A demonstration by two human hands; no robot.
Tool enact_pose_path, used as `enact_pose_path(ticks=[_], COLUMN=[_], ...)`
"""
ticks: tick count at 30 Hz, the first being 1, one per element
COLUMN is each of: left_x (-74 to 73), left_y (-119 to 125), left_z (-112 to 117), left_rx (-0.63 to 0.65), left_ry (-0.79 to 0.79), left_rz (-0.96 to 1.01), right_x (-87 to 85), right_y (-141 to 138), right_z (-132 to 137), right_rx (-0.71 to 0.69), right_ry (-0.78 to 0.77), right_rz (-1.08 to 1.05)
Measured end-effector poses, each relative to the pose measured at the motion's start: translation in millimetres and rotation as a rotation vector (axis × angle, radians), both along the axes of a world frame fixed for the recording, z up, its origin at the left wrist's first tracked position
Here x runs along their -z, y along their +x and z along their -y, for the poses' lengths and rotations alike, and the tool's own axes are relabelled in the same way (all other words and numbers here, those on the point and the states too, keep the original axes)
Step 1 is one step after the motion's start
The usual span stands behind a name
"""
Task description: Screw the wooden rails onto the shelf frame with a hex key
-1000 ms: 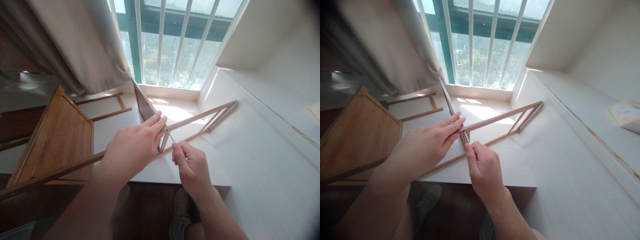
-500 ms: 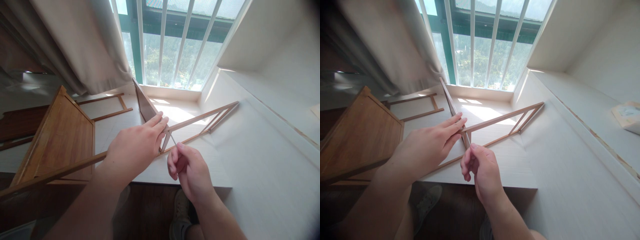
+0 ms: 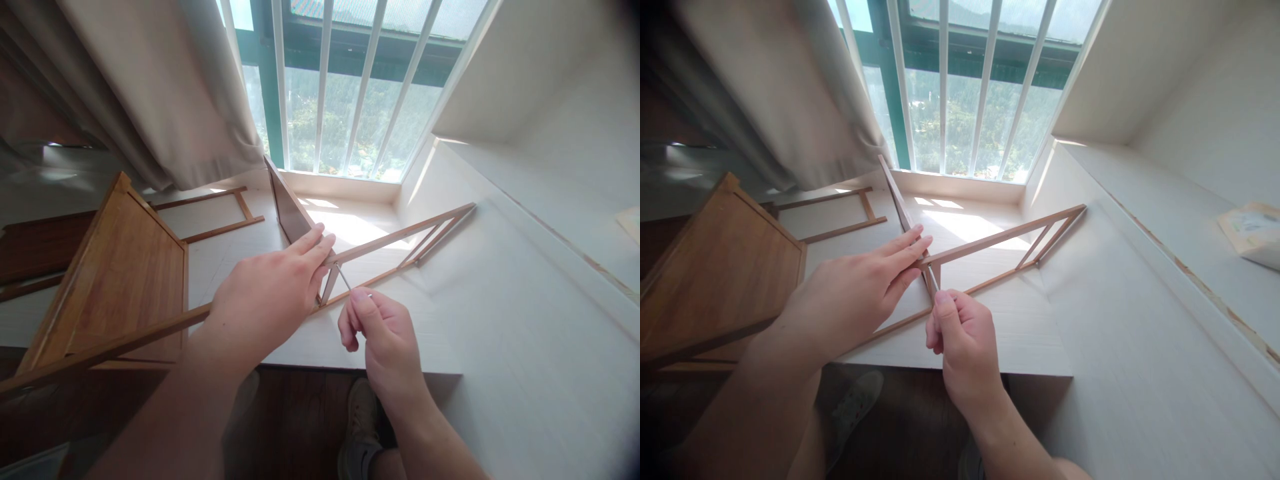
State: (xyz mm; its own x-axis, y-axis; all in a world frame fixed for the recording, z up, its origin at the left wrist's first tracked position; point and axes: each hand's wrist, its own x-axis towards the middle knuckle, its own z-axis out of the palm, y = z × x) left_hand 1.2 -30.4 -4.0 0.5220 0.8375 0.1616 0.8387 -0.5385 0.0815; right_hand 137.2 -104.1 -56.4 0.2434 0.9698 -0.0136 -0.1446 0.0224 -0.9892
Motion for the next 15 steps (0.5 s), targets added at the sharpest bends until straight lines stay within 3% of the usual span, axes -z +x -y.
enact_pose_path(ticks=[6,15], left_x=[-0.8,-2.1], left_y=[-0.5,0.5], left_z=[0.2,1.1], left_rx=[0.008,0.002], left_ry=[-0.009,-0.026], left_rz=[0.01,0.027], right_x=[1.9,1.0], right_y=[5.8,7.4], right_z=[-0.6,-0.8], right_rx=[0.002,0.004], right_ry=[-0.007,-0.026], right_rz=[0.263,0.399])
